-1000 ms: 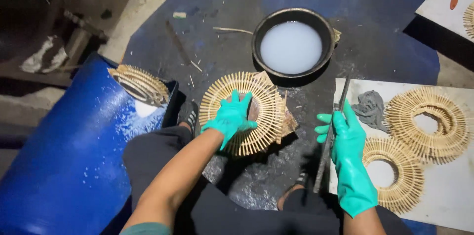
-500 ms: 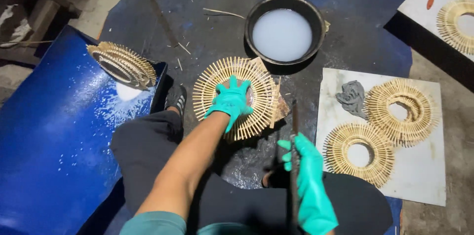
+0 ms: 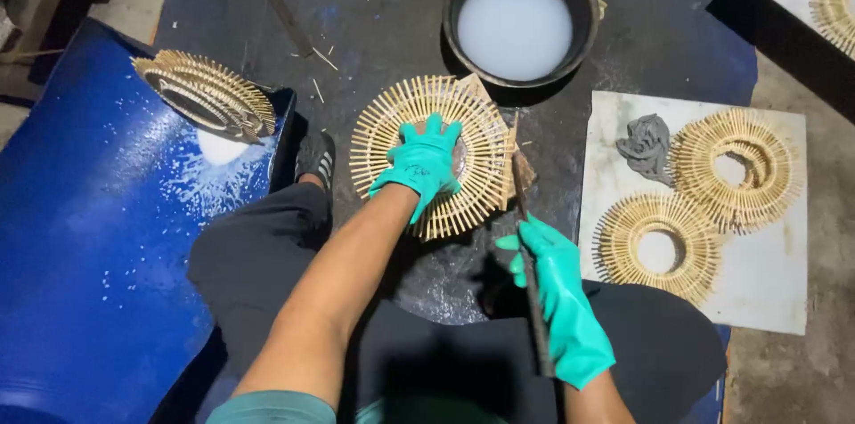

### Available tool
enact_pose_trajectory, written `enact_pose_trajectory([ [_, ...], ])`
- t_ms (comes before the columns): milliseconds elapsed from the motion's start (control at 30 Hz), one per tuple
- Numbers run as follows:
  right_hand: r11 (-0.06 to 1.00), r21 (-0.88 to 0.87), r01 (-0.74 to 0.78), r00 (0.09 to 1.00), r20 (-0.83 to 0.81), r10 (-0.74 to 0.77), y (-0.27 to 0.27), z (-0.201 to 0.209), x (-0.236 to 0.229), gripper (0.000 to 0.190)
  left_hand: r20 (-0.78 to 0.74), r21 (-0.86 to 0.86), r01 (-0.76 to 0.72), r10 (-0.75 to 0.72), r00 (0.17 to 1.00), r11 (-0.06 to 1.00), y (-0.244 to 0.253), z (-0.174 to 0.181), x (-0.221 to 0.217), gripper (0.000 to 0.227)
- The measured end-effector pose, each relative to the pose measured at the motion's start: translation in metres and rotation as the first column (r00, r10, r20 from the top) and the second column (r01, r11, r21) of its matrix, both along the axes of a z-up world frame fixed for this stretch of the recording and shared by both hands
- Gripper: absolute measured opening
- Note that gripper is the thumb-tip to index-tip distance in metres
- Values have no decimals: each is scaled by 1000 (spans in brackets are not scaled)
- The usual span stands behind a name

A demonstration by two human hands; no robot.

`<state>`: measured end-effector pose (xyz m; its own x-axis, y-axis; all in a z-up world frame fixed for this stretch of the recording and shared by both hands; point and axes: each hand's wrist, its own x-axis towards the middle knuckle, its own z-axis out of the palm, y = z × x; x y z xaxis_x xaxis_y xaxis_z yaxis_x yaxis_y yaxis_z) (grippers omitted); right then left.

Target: Trimming and scraping circular wooden or bamboo frames as part of a manufacturing process.

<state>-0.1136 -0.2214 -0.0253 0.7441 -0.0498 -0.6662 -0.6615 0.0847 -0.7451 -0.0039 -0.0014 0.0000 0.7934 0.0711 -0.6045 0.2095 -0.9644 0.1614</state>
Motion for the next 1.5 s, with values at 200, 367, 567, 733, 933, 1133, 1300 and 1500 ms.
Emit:
enact_pose_trajectory([
  [200,995,-53,-85,996,-31,83,-12,-11,3,45,77,-27,71,-69,995,997,7,-22,-4,115],
  [367,998,-34,-51,999,-8,51,-7,-20,5,44,79,-22,101,-99,992,995,12,-22,-2,113],
  [567,997,-66,-48,999,-11,47,-5,-20,10,44,69,-35,109,-106,992,993,13,-11,0,114],
  [733,998,-50,24,999,26,-22,-6,-23,13,46,80,-50,65,-61,995,997,12,-17,6,104],
  [933,999,-31,35,999,9,-35,-9,-29,10,48,64,-45,4,-1,998,999,6,-23,3,85],
  [1133,997,-73,9,1000,-5,-9,-8,-25,10,48,110,-21,26,-24,994,999,10,-40,6,112],
  [1300,998,-58,13,1000,22,-11,-2,-21,12,48,96,-18,64,-62,993,998,14,-35,8,114],
  [1500,997,-71,9,1000,18,-7,1,-20,15,47,147,-41,115,-108,983,993,21,-43,6,115],
])
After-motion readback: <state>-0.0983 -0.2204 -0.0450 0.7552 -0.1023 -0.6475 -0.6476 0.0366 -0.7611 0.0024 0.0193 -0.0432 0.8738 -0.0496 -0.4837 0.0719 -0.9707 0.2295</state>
